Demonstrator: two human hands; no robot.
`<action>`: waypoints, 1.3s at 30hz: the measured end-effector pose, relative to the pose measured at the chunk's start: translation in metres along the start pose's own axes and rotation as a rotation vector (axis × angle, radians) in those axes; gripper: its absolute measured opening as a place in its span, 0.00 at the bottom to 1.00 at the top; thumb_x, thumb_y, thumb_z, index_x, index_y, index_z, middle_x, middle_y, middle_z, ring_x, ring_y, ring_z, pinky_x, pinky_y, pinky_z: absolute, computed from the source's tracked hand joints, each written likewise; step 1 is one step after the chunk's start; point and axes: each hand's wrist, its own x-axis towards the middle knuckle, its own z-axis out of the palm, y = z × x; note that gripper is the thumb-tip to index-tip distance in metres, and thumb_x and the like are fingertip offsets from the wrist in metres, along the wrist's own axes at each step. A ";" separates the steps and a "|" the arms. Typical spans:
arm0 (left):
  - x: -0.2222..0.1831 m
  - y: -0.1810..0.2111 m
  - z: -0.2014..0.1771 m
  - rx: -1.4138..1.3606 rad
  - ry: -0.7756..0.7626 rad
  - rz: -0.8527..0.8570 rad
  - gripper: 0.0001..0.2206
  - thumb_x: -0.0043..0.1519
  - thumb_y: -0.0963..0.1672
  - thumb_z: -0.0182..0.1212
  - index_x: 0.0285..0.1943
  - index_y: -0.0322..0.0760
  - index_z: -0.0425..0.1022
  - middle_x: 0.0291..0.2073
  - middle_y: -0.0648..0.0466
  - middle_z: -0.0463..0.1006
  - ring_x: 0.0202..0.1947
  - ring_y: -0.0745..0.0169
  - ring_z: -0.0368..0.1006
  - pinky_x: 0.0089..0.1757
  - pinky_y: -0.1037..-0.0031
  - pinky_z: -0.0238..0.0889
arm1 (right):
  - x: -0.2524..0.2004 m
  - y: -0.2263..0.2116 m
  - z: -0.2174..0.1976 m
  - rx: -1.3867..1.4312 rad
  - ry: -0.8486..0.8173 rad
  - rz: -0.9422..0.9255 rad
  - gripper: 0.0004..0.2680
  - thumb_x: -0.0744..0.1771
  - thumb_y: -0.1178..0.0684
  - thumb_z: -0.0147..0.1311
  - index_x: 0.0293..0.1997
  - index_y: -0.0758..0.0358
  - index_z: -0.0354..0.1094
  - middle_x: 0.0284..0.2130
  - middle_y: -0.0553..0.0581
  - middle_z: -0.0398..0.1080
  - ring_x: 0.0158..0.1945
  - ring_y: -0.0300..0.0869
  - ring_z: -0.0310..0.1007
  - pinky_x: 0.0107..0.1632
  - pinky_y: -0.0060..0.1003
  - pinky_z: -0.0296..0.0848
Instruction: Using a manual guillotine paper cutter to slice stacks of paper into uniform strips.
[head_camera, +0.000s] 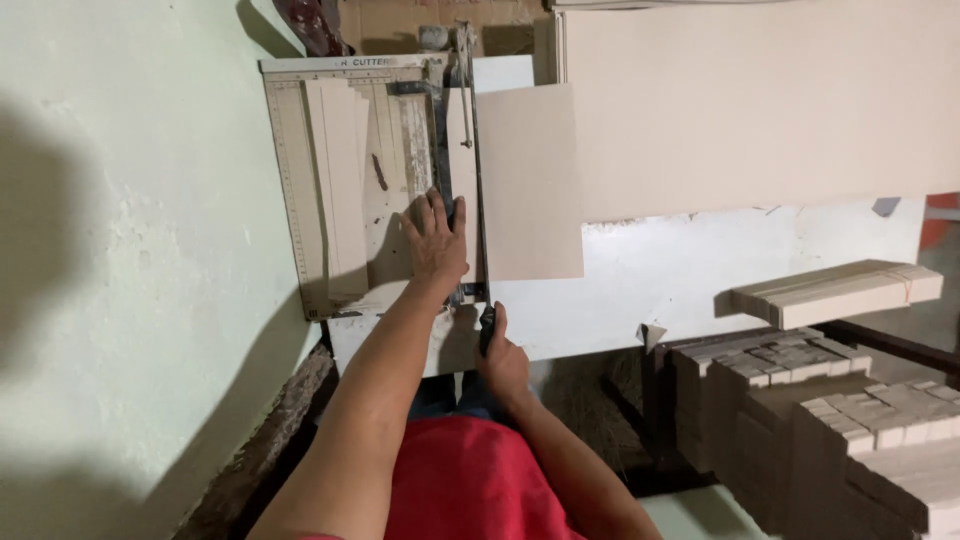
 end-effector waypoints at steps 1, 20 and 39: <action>0.003 -0.004 0.002 -0.035 -0.002 0.025 0.49 0.58 0.46 0.70 0.82 0.41 0.33 0.76 0.31 0.26 0.76 0.30 0.22 0.64 0.27 0.25 | 0.005 0.003 0.004 -0.002 0.001 -0.009 0.32 0.67 0.47 0.47 0.79 0.53 0.28 0.34 0.73 0.77 0.38 0.67 0.80 0.40 0.60 0.76; -0.044 -0.060 0.041 0.588 0.419 0.808 0.09 0.65 0.47 0.57 0.31 0.45 0.70 0.31 0.63 0.71 0.33 0.64 0.63 0.40 0.69 0.57 | 0.012 0.012 -0.151 0.146 0.100 0.114 0.18 0.71 0.33 0.41 0.68 0.39 0.61 0.38 0.56 0.81 0.48 0.57 0.80 0.52 0.55 0.74; -0.047 -0.123 -0.054 0.183 0.077 0.063 0.17 0.67 0.49 0.52 0.65 0.49 0.69 0.62 0.52 0.68 0.63 0.51 0.65 0.60 0.56 0.58 | 0.053 0.085 -0.150 1.087 0.130 0.115 0.23 0.71 0.58 0.47 0.77 0.59 0.48 0.44 0.67 0.67 0.46 0.58 0.75 0.46 0.57 0.79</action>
